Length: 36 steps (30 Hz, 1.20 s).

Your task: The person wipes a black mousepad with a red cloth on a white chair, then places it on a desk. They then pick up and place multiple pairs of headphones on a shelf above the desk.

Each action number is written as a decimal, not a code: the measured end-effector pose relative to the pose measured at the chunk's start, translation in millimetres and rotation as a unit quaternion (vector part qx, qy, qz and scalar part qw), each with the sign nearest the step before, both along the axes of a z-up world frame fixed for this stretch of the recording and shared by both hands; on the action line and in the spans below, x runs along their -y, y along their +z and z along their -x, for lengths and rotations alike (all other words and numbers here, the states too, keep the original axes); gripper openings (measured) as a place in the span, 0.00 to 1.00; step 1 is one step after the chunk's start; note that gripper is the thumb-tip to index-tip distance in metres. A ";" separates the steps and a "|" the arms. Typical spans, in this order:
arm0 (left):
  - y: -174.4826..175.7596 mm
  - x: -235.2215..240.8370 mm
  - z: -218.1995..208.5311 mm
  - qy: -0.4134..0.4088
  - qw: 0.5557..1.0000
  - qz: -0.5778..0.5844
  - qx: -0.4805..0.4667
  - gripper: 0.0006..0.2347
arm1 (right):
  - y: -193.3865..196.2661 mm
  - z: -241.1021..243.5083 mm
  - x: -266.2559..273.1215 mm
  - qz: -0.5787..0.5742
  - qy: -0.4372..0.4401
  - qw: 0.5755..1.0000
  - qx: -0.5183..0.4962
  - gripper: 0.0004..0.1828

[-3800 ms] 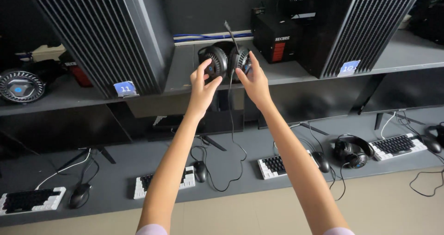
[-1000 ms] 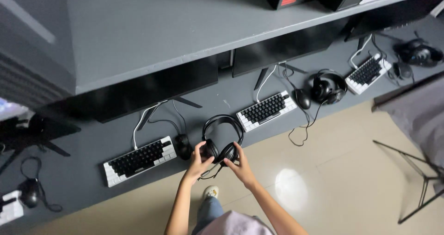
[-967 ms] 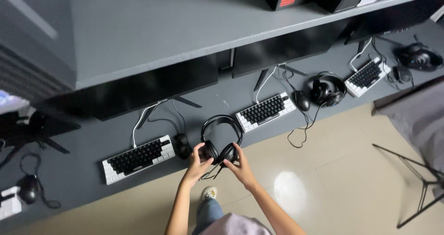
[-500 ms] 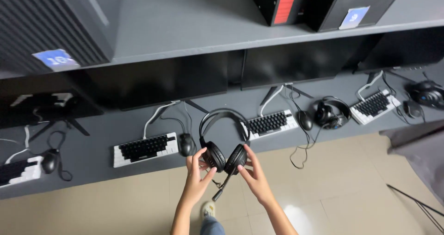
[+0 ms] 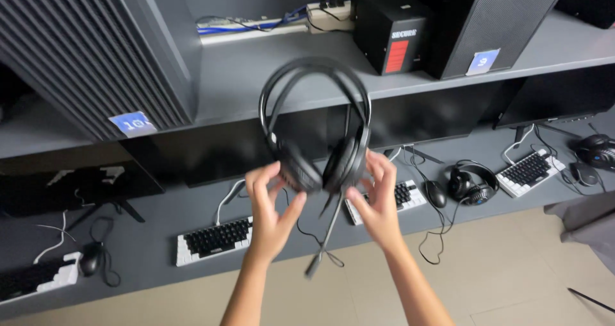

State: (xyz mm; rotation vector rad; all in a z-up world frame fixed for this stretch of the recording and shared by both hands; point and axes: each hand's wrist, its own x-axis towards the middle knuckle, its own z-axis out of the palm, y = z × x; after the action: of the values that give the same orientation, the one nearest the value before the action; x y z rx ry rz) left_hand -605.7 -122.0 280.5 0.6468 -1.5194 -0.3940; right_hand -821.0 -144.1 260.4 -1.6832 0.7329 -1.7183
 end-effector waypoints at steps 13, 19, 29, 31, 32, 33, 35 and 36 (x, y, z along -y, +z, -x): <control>71.2 143.4 -43.3 -0.022 0.998 -0.031 0.043 0.28 | 96.1 -33.2 154.4 0.030 -0.063 0.995 -0.071 0.31; 60.2 177.0 -54.4 -0.078 0.994 0.000 0.079 0.29 | 100.1 -46.1 176.9 -0.034 -0.079 0.991 -0.099 0.39; 69.0 101.6 -14.3 -0.080 0.988 0.053 0.124 0.14 | 82.0 -28.1 93.1 0.083 -0.049 0.987 -0.126 0.40; 52.1 97.5 -1.0 -0.128 0.983 0.035 0.129 0.11 | 69.0 -12.9 71.3 0.058 -0.037 0.991 -0.116 0.40; 43.2 95.4 7.2 -0.157 0.974 0.016 0.161 0.11 | 59.7 -3.3 62.9 0.029 -0.023 0.993 -0.115 0.39; 34.1 92.9 16.1 -0.184 0.964 -0.003 0.194 0.11 | 50.2 6.7 54.0 0.001 -0.009 0.993 -0.114 0.38; 13.9 94.6 43.3 -0.242 0.948 -0.079 0.191 0.11 | 19.7 31.3 43.4 -0.047 -0.021 0.992 -0.112 0.37; 4.1 96.1 60.6 -0.288 0.929 -0.146 0.183 0.12 | 5.5 46.8 37.6 -0.084 -0.025 0.990 -0.114 0.36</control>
State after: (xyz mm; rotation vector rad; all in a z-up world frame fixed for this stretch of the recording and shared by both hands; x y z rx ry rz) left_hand -666.3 -218.1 284.6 0.5075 -2.0296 -1.0059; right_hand -867.8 -181.7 266.0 -1.7727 1.0045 -1.4660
